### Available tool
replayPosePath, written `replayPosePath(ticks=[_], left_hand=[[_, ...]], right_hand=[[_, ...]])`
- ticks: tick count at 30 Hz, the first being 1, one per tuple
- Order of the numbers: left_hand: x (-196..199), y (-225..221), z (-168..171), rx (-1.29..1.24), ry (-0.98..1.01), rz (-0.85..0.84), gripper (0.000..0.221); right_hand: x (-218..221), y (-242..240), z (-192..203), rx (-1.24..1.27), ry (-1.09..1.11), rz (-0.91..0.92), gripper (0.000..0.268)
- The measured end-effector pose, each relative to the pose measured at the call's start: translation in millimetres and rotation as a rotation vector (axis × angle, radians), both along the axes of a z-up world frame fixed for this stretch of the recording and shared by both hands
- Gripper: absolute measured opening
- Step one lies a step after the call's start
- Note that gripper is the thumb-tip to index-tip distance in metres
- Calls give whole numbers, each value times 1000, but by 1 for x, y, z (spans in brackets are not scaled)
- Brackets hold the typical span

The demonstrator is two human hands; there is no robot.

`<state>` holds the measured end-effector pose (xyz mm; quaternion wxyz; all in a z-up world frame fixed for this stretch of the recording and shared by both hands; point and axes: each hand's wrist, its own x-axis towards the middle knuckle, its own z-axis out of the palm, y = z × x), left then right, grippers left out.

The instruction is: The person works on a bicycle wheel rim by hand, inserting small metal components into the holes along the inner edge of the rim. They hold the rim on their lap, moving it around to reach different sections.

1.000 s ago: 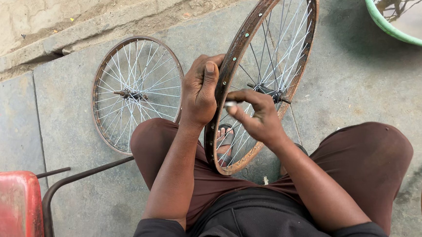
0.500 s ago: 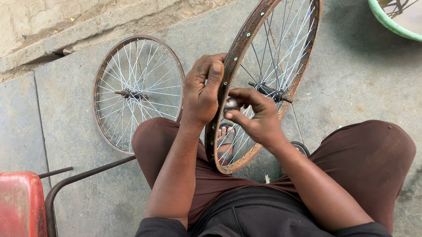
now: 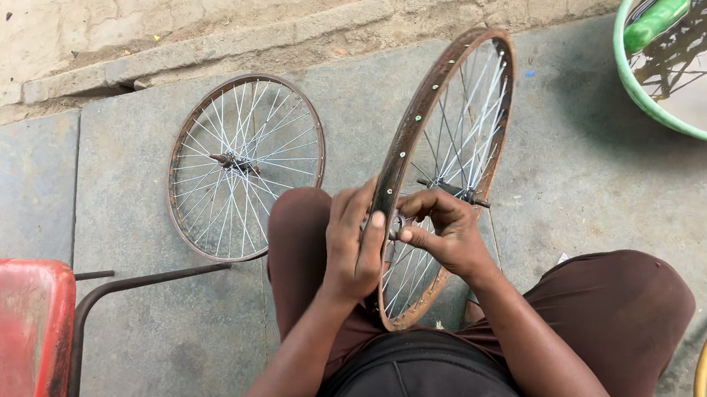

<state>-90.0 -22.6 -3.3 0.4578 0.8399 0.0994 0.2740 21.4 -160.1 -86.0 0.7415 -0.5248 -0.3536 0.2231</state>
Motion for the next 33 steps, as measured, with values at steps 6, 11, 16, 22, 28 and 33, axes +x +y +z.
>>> replayPosePath(ticks=[6,11,16,22,28,33], left_hand=[[-12,-11,-20,-141,-36,-44,42],[-8,-10,-21,-179,-92,-104,43],[-11,-3,-25,-260,-79,-125,46],[-15,0,-31,-398,-5,-69,53],[-15,6,-29,-182,-108,-78,45],[-14,4,-35,-458,-152,-14,36]], right_hand=[[-16,5,12,-719,-183,-102,34],[1,-13,15,-170,88,71,33],[-4,-5,18,-124,75,26,33],[-19,17,23,-696,-90,-25,31],[-2,4,11,-38,45,84,30],[-13,18,11,-300,58,-71,47]])
